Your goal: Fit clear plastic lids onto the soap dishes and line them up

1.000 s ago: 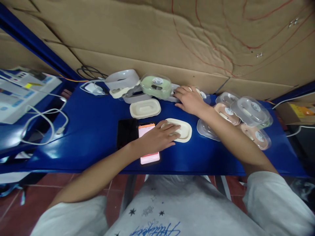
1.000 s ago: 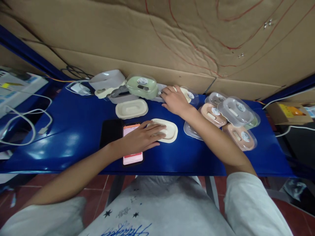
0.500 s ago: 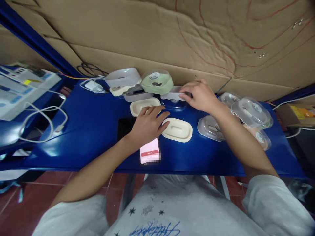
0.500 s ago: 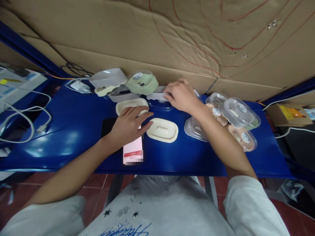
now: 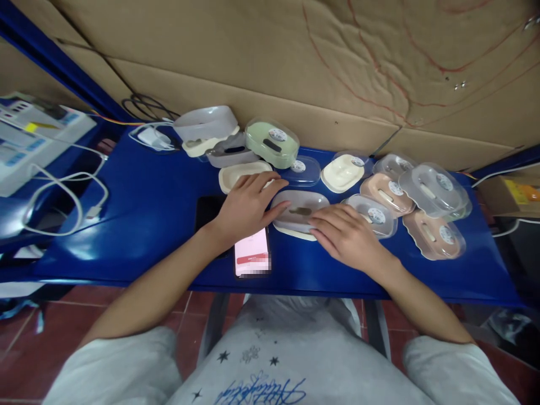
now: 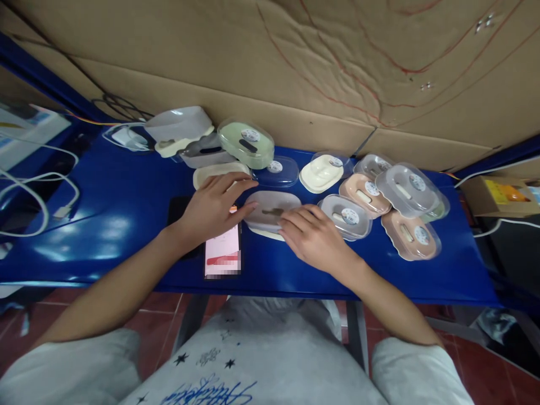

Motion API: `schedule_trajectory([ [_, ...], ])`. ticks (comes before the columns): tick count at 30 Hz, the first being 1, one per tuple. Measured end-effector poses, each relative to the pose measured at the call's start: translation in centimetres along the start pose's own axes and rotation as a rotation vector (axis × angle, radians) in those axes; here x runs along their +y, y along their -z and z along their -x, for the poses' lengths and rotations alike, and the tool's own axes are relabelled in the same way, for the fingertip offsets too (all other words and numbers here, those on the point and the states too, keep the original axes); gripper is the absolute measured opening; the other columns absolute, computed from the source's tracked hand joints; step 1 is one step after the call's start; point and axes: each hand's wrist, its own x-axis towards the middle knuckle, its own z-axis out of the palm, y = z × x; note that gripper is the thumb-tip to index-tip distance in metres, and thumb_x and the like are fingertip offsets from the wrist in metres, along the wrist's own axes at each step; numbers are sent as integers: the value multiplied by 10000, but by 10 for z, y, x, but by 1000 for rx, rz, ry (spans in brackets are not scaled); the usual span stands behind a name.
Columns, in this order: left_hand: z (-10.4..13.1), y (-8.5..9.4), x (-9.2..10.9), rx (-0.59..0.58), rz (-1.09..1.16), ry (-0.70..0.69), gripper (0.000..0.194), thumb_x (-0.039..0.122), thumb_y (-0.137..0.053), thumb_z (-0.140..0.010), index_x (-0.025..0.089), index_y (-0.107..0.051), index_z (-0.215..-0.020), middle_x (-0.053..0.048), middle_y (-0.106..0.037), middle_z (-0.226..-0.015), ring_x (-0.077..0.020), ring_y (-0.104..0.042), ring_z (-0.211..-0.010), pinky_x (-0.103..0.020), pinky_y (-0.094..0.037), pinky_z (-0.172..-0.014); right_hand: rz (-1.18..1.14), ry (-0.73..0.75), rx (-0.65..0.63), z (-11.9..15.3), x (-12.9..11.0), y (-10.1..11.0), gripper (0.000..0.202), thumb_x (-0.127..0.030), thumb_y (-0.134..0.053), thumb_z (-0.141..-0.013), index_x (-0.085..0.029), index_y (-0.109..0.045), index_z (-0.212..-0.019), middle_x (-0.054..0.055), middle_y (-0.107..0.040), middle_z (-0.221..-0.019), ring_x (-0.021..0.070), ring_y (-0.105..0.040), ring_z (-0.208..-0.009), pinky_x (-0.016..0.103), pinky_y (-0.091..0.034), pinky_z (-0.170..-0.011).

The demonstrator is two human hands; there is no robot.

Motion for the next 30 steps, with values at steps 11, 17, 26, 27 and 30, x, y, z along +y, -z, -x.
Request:
schedule_trajectory([
  [11, 6, -4, 1, -266, 90, -268, 600, 601, -652, -1053, 185, -625, -1485, -194, -581, -1604, -391, -578, -1459, -590, -449, -1237, 202, -25, -148, 15, -12, -23, 391, -253, -587, -1105, -160, -647, -1480, 113, -759, -1333, 299, -660, -1223, 460, -479, -1006],
  [17, 9, -7, 0, -318, 55, -288, 627, 550, -701, -1037, 191, -597, -1540, -195, -457, -1720, -414, -487, -1558, -627, -376, -1299, 152, -74, -186, 14, -11, -28, 412, -300, -555, -1123, -159, -657, -1496, 137, -743, -1320, 314, -647, -1196, 484, -448, -1034],
  [26, -3, 10, -34, -130, -127, 122, 369, 342, -539, -1091, 164, -709, -1366, -192, -735, -1363, -409, -696, -1293, -605, -537, -1092, 115, -94, -152, 13, -11, -35, 429, -308, -522, -1136, -154, -622, -1524, 162, -723, -1415, 321, -648, -1294, 536, -413, -1160],
  [27, -3, 10, -37, -128, -135, 146, 363, 335, -547, -1082, 159, -716, -1351, -195, -739, -1346, -412, -700, -1284, -608, -536, -1090, 103, -85, -146, 13, -11, -33, 436, -326, -522, -1138, -152, -619, -1527, 162, -725, -1424, 320, -652, -1301, 544, -407, -1173],
  [30, -4, 7, -38, -119, -97, 128, 347, 335, -536, -1087, 162, -727, -1319, -187, -736, -1356, -404, -696, -1292, -608, -531, -1101, 47, -82, -104, 11, -5, -20, 444, -334, -479, -1156, -163, -593, -1550, 140, -722, -1465, 289, -657, -1346, 523, -393, -1212],
])
